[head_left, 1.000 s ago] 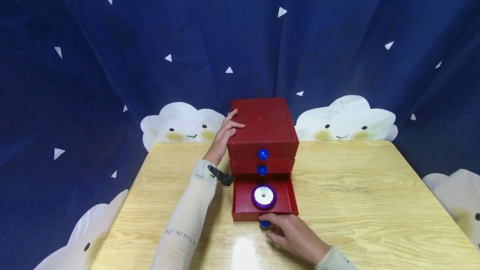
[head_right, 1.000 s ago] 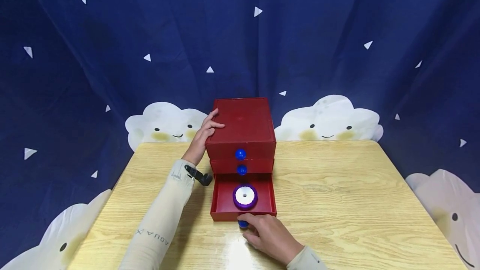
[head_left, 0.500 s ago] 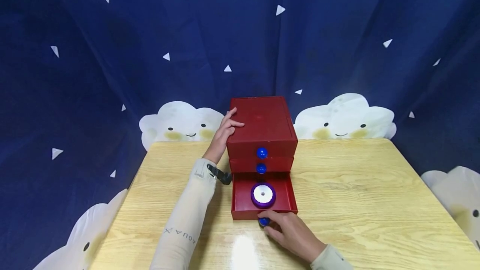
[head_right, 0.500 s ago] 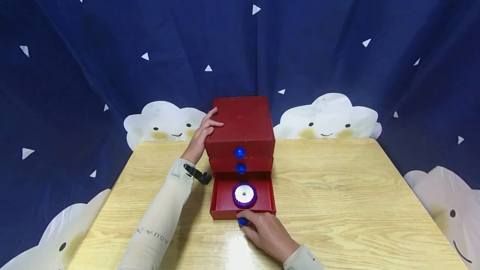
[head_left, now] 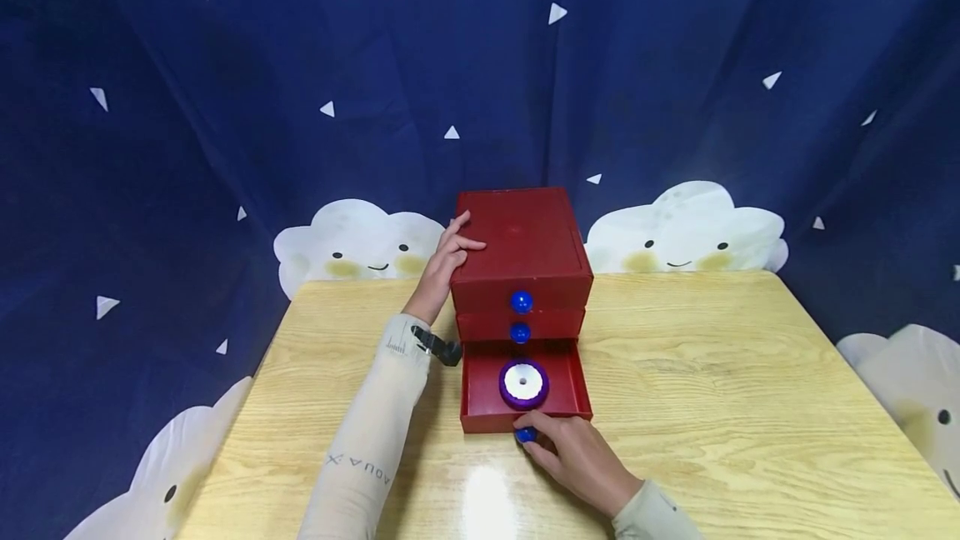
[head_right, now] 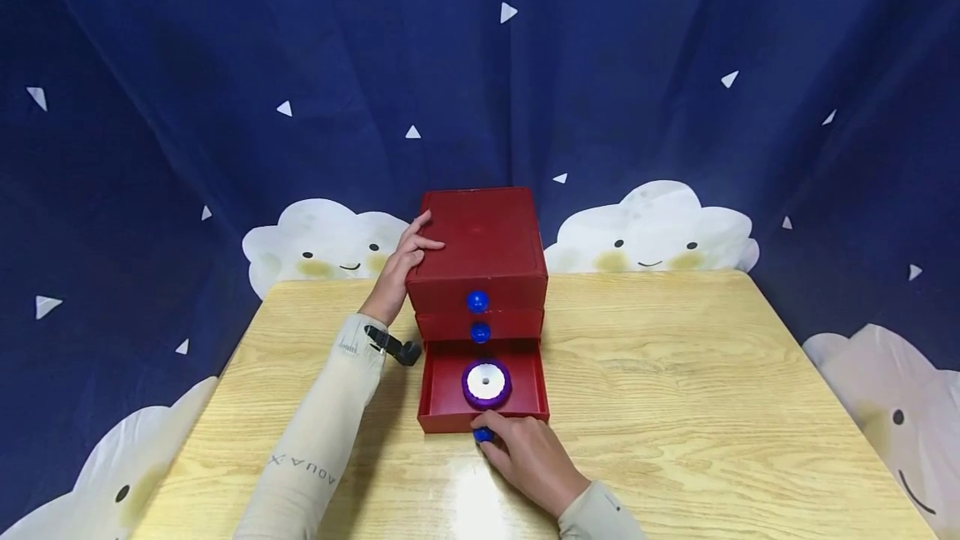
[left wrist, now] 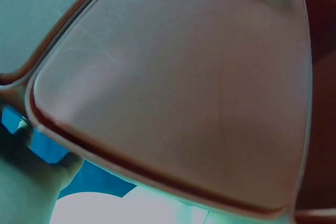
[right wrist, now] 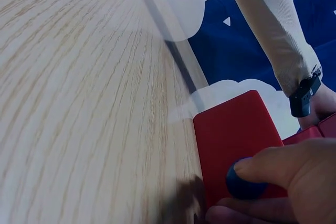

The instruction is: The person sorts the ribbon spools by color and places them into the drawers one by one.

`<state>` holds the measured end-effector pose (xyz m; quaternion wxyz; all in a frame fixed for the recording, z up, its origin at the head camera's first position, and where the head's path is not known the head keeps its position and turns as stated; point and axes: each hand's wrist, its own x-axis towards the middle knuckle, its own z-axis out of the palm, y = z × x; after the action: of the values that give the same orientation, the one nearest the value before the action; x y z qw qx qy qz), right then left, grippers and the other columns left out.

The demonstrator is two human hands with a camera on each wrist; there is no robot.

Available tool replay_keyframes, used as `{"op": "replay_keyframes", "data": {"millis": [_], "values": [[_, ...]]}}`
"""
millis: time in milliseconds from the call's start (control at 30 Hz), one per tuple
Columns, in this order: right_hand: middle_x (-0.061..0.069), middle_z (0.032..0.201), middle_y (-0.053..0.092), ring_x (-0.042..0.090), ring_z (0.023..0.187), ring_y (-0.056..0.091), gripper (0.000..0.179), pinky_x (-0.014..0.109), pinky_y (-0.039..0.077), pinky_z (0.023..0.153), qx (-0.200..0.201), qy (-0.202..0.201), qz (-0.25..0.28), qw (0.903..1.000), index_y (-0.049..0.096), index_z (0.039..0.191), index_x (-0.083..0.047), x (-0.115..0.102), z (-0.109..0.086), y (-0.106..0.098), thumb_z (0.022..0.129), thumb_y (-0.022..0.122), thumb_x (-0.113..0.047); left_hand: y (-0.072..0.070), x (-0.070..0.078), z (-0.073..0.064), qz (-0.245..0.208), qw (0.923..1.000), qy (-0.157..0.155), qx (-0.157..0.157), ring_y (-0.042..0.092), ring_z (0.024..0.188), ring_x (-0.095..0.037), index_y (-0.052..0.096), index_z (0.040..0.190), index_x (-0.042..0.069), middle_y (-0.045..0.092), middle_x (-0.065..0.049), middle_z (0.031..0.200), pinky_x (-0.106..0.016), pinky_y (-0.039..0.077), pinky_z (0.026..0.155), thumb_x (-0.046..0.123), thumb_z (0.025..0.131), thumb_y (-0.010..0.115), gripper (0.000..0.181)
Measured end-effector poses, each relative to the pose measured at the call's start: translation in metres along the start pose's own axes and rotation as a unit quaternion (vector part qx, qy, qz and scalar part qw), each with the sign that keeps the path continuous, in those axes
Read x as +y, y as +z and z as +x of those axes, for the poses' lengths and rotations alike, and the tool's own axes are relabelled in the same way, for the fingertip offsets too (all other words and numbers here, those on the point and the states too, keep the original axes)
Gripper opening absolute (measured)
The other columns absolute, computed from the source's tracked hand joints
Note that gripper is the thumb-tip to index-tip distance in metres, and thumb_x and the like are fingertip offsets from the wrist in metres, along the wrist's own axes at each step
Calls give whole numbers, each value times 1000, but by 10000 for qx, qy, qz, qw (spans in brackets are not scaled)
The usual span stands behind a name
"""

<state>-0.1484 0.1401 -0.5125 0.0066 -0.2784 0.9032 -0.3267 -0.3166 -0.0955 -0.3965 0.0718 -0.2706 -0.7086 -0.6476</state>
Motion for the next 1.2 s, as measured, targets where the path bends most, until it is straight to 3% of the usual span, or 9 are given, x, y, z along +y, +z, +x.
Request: {"op": "replay_keyframes", "data": {"millis": [367, 500, 600, 800, 1200], "values": [[-13, 95, 70, -3, 62, 50, 19, 19, 47, 63, 228, -86, -101, 9997, 68, 108, -22, 0, 5, 2, 90, 68, -21, 0, 1, 0, -7, 10000, -4, -34, 0, 148, -15, 60, 119, -9, 21, -10, 159, -46, 2, 117, 3, 95, 35, 37], [-13, 98, 70, -4, 68, 53, 19, 22, 50, 68, 257, -97, -65, 9996, 68, 109, -22, 2, 8, 2, 90, 68, -21, -2, -20, 4, 16, 9999, 66, 83, 2, 146, -7, 64, 118, -3, 25, 3, 157, -43, 2, 117, 6, 95, 36, 37], [-14, 100, 70, -3, 70, 54, 20, 23, 51, 70, 255, -54, 13, 9997, 69, 110, -22, 3, 9, 1, 90, 68, -23, -3, -29, 5, -19, 9999, 111, 117, 2, 146, -6, 64, 117, -2, 26, 5, 157, -43, 2, 117, 8, 95, 37, 37], [-14, 103, 69, -4, 73, 55, 22, 24, 52, 73, 326, 23, -15, 9995, 68, 112, -23, 5, 11, 0, 90, 67, -25, 0, -2, -1, -26, 10000, -36, -10, 0, 148, -16, 60, 119, -8, 21, -9, 159, -48, 3, 117, 6, 94, 36, 37], [-13, 110, 68, 0, 91, 63, 22, 31, 54, 80, 536, -129, -234, 9982, 67, 115, -22, 6, 13, -1, 93, 64, -23, 0, 1, -2, -13, 10000, -21, -20, 0, 148, -15, 61, 119, -7, 21, -9, 159, -47, 2, 117, 4, 95, 36, 36]]}}
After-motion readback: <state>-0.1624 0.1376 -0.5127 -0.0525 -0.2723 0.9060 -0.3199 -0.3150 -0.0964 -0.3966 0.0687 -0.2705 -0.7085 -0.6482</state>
